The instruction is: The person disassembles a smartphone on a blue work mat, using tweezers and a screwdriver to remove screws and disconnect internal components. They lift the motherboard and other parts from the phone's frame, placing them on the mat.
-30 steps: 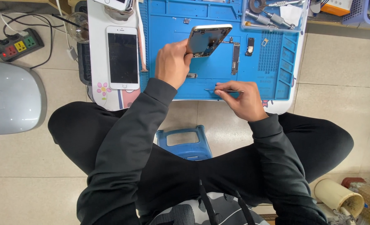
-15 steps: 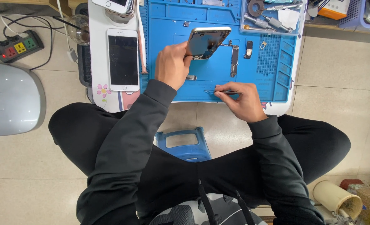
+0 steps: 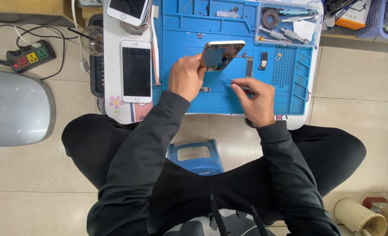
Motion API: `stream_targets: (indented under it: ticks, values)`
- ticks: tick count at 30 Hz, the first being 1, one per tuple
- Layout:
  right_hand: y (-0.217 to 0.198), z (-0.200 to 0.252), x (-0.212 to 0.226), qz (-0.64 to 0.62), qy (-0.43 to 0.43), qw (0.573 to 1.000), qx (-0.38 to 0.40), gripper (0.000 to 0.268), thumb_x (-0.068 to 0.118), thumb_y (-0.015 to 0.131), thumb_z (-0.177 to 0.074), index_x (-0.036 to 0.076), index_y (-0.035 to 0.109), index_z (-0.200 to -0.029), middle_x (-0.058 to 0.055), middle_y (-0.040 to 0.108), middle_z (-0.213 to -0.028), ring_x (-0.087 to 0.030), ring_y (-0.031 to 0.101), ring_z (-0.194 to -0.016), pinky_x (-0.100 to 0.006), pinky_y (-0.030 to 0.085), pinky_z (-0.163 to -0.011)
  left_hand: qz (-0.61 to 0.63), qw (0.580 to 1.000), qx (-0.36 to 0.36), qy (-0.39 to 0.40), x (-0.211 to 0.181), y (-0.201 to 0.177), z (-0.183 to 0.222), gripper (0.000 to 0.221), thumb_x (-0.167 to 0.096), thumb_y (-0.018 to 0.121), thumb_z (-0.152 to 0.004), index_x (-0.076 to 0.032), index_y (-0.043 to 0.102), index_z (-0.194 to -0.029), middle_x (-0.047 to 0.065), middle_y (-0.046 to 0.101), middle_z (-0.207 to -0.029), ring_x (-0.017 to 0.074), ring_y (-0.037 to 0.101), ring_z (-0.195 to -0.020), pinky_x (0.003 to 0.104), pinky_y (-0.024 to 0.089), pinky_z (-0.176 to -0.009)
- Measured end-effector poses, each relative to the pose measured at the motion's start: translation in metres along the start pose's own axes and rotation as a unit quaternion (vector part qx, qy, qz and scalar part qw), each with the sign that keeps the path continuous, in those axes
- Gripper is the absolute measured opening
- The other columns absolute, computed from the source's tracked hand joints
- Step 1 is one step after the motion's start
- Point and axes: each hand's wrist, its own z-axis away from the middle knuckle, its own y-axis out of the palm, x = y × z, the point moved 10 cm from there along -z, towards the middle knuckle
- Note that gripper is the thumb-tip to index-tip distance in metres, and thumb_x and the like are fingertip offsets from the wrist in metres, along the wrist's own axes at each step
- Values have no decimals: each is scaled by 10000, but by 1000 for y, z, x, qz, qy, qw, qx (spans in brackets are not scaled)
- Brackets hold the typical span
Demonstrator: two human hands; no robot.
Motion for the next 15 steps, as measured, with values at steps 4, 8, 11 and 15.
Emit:
stream_targets:
  ticks: [4,8,11,15]
  values:
    - [4,-4,-5,14,-1,1000,-3,81,-1,774,-1006,17,805,-1079,-160,797,-932,-347,774,-935,-435,652,-733,-1,1000,4,0,1,0,0,313,7,741,-939,-153,534,-767,13,592,-624,259,713,-714,404,604,-612]
    - [3,-4,-11,13,10,1000,-6,74,16,787,-1008,26,805,-1080,-162,794,-932,-331,774,-939,-411,642,-729,-3,1000,-3,1,-1,-1,1,318,11,755,-918,-150,531,-760,9,603,-629,257,714,-719,399,604,-608]
    - [3,-7,-8,20,0,1000,-9,65,17,796,-1004,17,806,-1068,-175,790,-918,-349,772,-919,-419,640,-720,-4,1000,-7,5,-2,-5,-2,319,13,751,-921,-149,525,-765,21,605,-636,277,721,-735,421,608,-617]
    - [3,-6,-4,27,-3,1000,-13,52,11,796,-1000,-4,803,-1049,-195,782,-889,-383,768,-885,-440,641,-705,-12,1000,-11,1,0,-3,-1,327,1,764,-911,-159,519,-766,12,604,-640,271,719,-736,433,611,-618]
